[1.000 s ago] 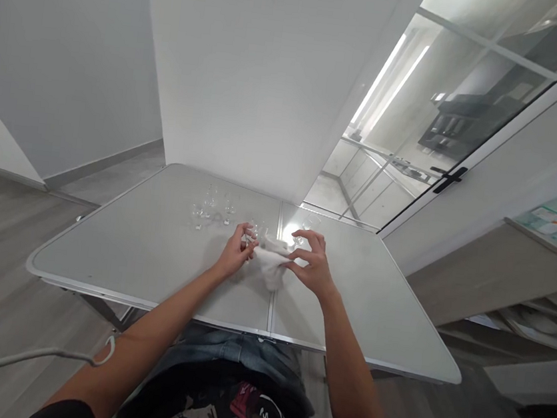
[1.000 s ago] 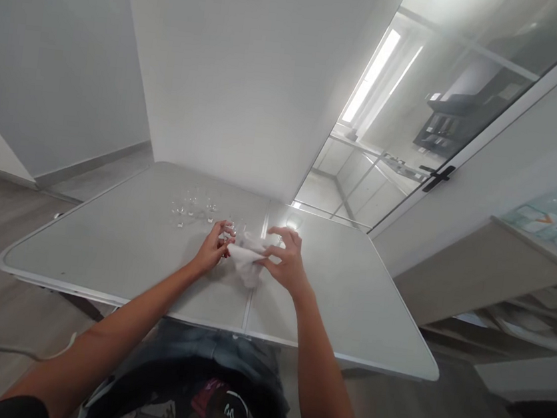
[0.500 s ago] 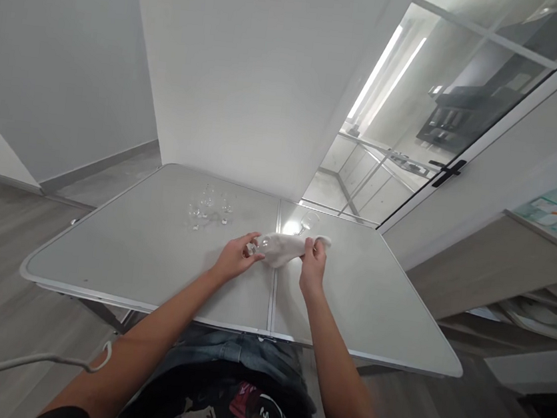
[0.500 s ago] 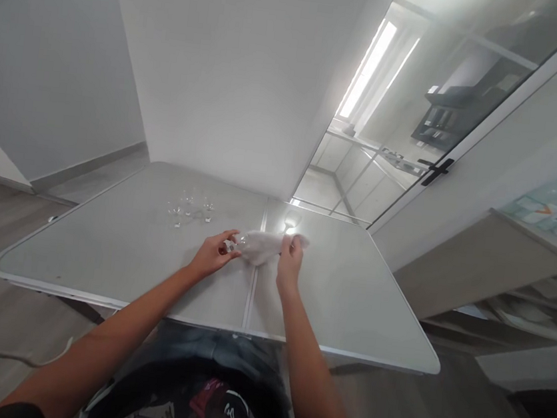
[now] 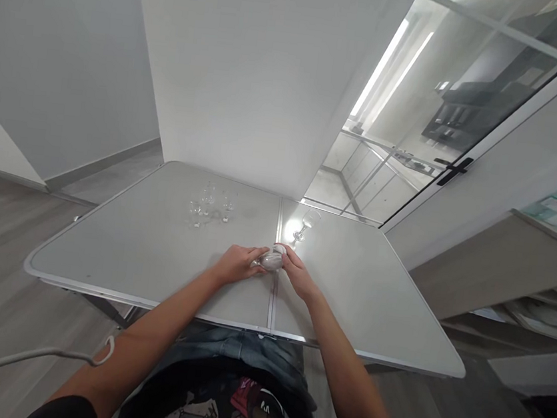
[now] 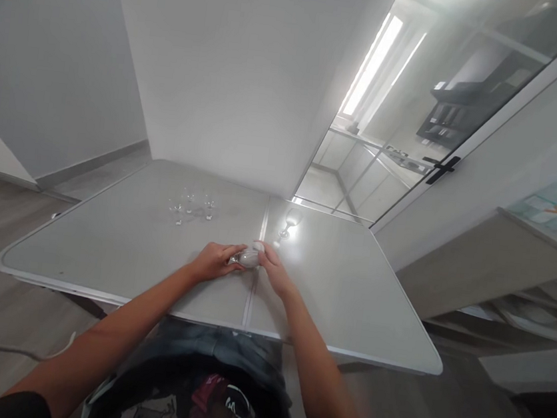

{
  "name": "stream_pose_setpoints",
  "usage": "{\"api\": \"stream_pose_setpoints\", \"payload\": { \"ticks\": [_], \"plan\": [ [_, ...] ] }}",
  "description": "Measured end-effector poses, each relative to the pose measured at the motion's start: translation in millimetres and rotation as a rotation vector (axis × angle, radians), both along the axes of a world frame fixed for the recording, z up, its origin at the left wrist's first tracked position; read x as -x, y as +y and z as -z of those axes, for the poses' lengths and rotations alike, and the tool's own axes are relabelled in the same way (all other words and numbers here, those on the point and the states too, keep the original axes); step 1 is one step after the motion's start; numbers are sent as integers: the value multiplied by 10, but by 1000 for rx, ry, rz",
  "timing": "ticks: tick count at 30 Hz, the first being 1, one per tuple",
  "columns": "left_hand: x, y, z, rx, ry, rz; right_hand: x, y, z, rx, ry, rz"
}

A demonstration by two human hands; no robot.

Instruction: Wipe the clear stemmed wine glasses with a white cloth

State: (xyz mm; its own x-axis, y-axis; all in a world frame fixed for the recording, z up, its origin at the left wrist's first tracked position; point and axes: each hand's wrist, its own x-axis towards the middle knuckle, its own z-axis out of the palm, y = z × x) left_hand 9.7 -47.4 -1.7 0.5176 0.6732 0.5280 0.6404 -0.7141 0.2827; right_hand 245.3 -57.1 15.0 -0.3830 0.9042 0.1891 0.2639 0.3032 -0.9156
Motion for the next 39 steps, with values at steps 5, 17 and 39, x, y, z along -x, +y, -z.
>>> {"api": "stream_pose_setpoints", "payload": {
  "ticks": [5, 17, 39],
  "plan": [
    [-26, -46, -101, 196, -202, 18, -115, -58, 11, -189, -172, -66],
    [-49, 30, -88, 471, -430, 158, -130, -170, -42, -291, -90, -13],
    [-75, 2, 75, -98, -205, 62, -39, -110, -292, -239, -185, -1]
  ]
}}
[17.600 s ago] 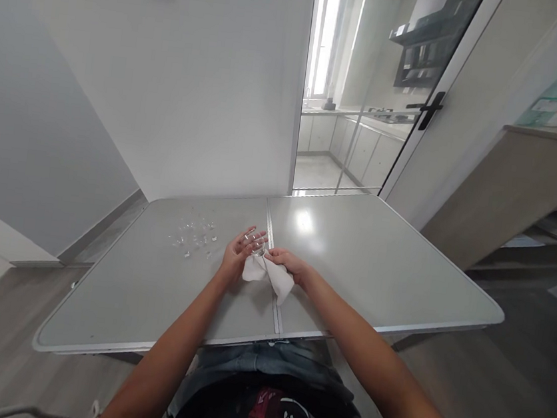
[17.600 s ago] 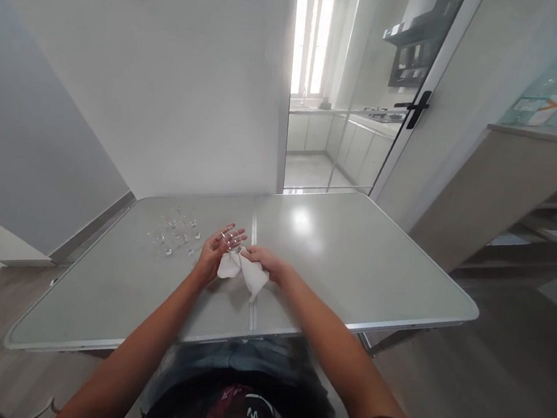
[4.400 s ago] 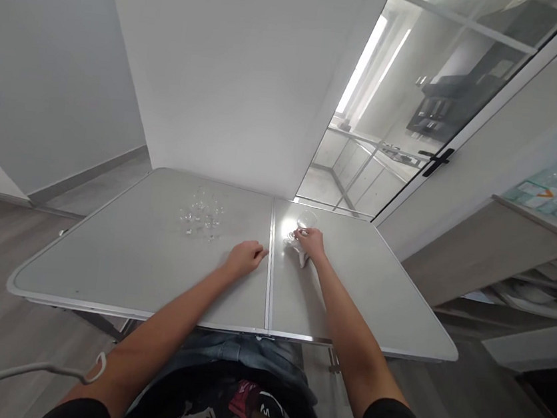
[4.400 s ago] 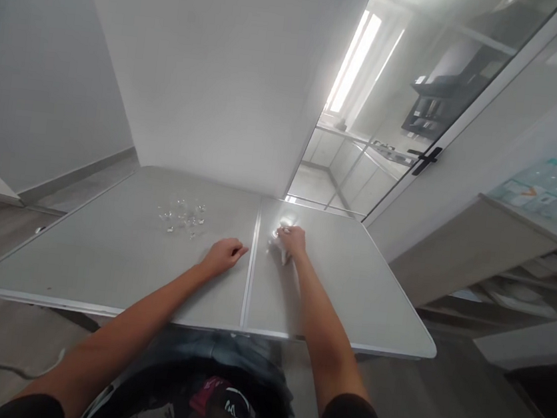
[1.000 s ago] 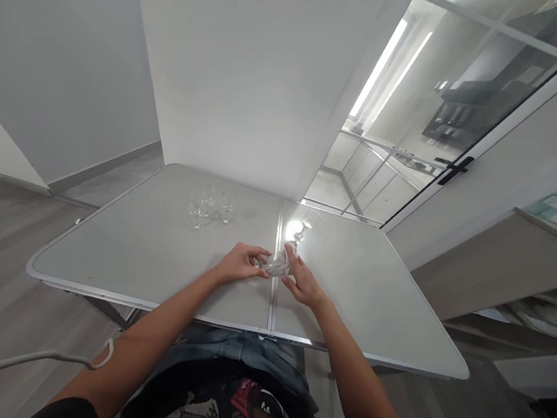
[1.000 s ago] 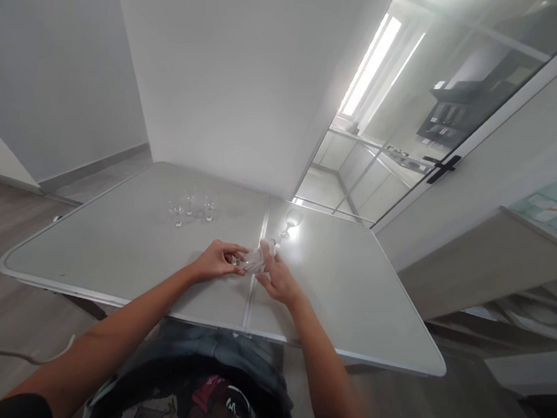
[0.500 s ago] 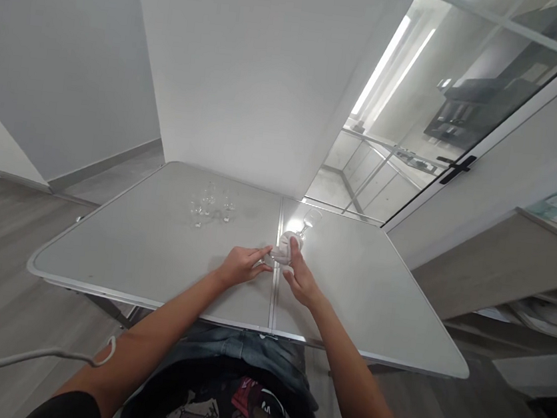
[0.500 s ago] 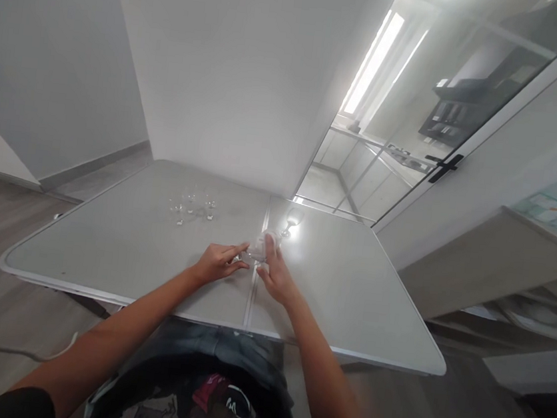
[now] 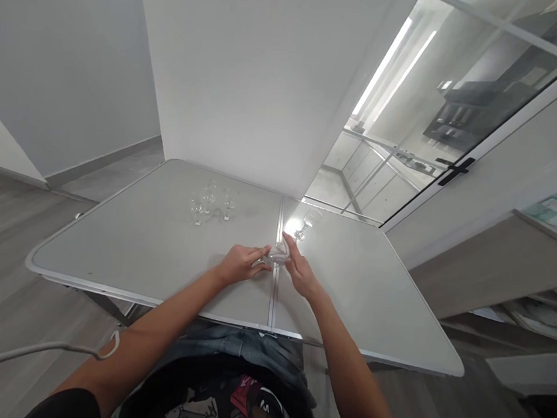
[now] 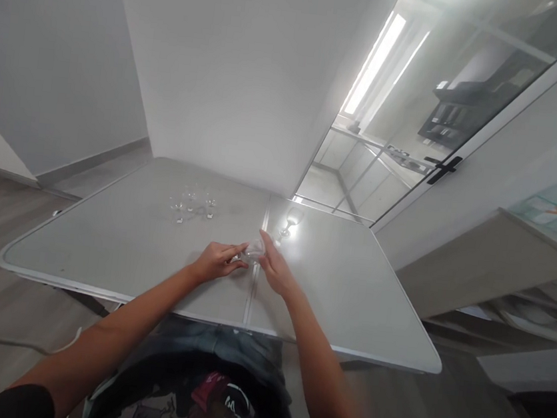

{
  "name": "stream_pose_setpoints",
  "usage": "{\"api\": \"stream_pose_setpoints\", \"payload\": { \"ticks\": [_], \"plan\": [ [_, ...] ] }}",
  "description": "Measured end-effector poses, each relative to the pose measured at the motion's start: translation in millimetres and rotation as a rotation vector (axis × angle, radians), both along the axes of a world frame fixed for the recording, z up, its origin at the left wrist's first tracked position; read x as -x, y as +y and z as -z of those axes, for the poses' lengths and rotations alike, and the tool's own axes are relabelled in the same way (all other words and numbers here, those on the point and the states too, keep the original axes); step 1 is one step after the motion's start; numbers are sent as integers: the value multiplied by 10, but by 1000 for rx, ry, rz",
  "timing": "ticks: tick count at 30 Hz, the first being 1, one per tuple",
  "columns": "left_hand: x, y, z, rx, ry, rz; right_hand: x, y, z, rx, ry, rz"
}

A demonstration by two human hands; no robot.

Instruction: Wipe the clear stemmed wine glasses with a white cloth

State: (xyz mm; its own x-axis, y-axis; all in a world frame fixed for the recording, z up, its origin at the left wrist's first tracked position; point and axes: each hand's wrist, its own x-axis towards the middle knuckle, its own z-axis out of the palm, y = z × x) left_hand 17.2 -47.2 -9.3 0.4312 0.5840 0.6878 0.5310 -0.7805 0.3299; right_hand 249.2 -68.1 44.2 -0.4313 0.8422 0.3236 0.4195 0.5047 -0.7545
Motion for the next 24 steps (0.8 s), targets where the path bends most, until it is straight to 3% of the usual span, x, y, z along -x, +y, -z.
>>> {"api": "stream_pose_setpoints", "payload": {
  "ticks": [2, 4, 9, 11, 13, 16, 18, 24],
  "plan": [
    [5, -1, 0, 5, 17, 1, -5, 3, -40, -74, -153, -15],
    [18, 6, -1, 11, 23, -2, -17, 5, -88, -69, -174, -22],
    [37, 27, 5, 11, -20, 23, -31, -1, -93, 168, 162, -72],
    [23, 21, 10, 23, -33, 8, -18, -12, -70, 196, 242, -76],
    [3, 13, 13, 36, -29, -22, 3, -27, -74, 139, 178, -50],
    [-8, 10, 15, 43, -2, -32, 27, -51, -145, 36, -80, -14],
    [1, 14, 13, 43, -5, -28, 29, -59, -209, 50, -135, -21],
    [-6, -11, -27, 19, -58, 6, 19, -35, -263, 183, 203, -46]
  ]
}}
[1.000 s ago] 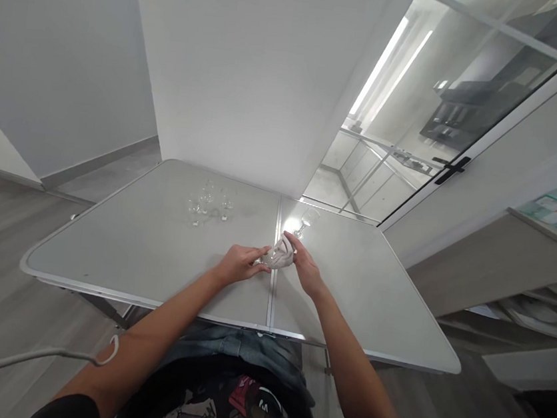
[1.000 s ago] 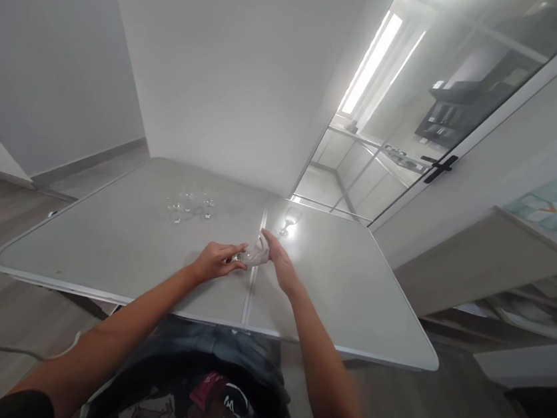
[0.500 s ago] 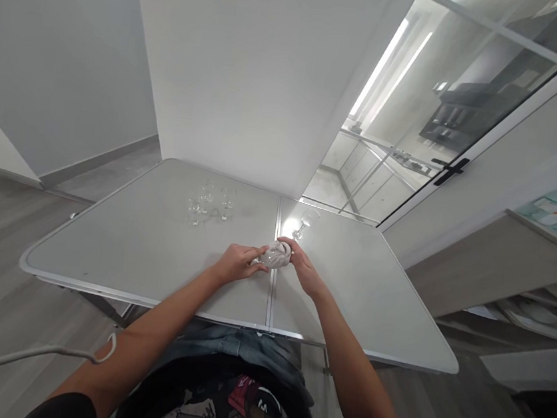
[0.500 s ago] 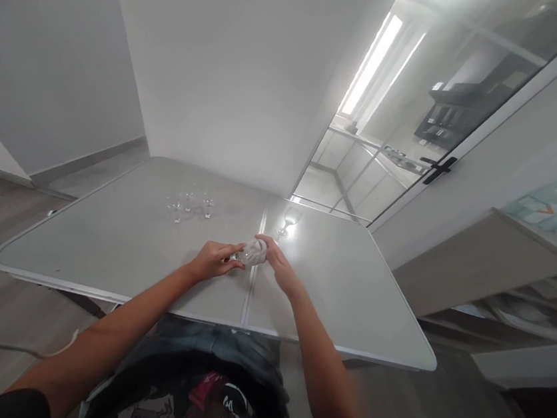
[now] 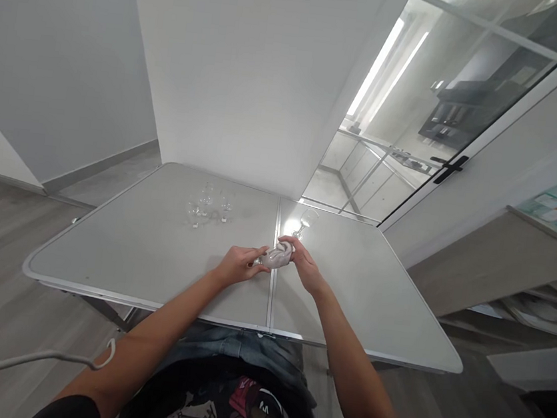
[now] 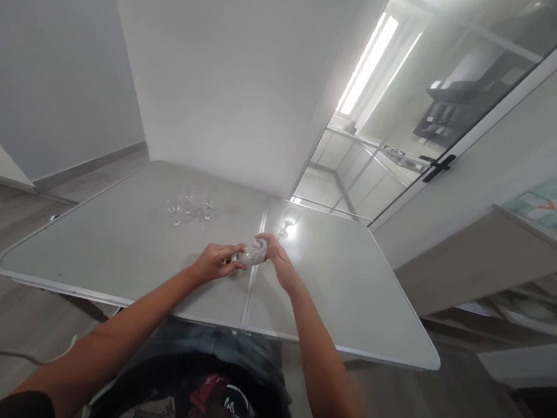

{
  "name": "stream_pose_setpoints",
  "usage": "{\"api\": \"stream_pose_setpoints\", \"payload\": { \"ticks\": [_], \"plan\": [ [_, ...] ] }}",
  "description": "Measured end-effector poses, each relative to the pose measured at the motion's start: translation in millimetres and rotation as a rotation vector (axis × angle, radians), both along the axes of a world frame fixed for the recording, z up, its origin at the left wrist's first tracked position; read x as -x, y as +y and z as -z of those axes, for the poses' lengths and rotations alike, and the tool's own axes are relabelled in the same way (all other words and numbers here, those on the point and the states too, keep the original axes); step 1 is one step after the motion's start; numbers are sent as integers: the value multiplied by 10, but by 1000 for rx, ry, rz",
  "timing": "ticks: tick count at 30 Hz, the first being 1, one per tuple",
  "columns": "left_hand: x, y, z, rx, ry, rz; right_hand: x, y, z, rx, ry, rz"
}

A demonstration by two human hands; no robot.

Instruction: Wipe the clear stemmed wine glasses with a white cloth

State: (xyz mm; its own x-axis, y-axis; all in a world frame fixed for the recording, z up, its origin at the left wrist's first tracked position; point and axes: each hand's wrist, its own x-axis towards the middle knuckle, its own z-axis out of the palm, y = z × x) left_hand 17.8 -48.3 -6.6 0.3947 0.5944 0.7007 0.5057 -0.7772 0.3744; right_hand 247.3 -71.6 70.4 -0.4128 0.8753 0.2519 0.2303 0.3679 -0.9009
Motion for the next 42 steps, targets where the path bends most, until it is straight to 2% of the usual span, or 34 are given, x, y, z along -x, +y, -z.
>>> {"api": "stream_pose_setpoints", "payload": {
  "ticks": [2, 5, 8, 10, 12, 15, 17, 21, 23, 26, 29, 33, 36, 38, 42],
  "plan": [
    [-19, -11, -13, -9, 1, -20, 21, 1, 11, -54, -40, 22],
    [-29, -7, -16, 7, 23, -53, 57, -13, 2, -157, -251, 38],
    [-9, 4, 0, 23, 68, -57, 47, -17, -27, -141, -341, 24],
    [2, 8, 8, 30, 81, -45, 11, -2, -36, -57, -276, -10],
    [-2, 8, 10, 28, 67, -15, -25, 19, -27, 23, -126, -23],
    [-33, 12, 9, -20, 23, -17, -26, 33, 3, 28, 63, 21],
    [-51, 21, 12, -74, 7, -57, 13, 20, 11, -25, 12, 51],
    [-29, 45, 21, -180, 8, -78, 88, -25, -29, -29, -259, 40],
    [-2, 53, 17, -194, 10, -78, 86, -31, -57, 8, -220, 12],
    [12, 55, 6, -158, 14, -64, 56, -17, -57, 91, -28, -18],
    [-17, 56, 6, -141, -15, -63, 70, -5, -4, 79, 89, 35],
    [-39, 60, 14, -149, -35, -111, 158, -14, 32, -95, -125, 122],
    [-15, 59, -1, -124, 4, -109, 169, -6, -7, -91, -269, 115],
    [-9, 50, -20, -101, 21, -105, 126, 15, -38, -54, -227, 92],
    [-65, 12, -43, -78, -7, -94, 24, 51, -46, 7, 3, 112]
  ]
}}
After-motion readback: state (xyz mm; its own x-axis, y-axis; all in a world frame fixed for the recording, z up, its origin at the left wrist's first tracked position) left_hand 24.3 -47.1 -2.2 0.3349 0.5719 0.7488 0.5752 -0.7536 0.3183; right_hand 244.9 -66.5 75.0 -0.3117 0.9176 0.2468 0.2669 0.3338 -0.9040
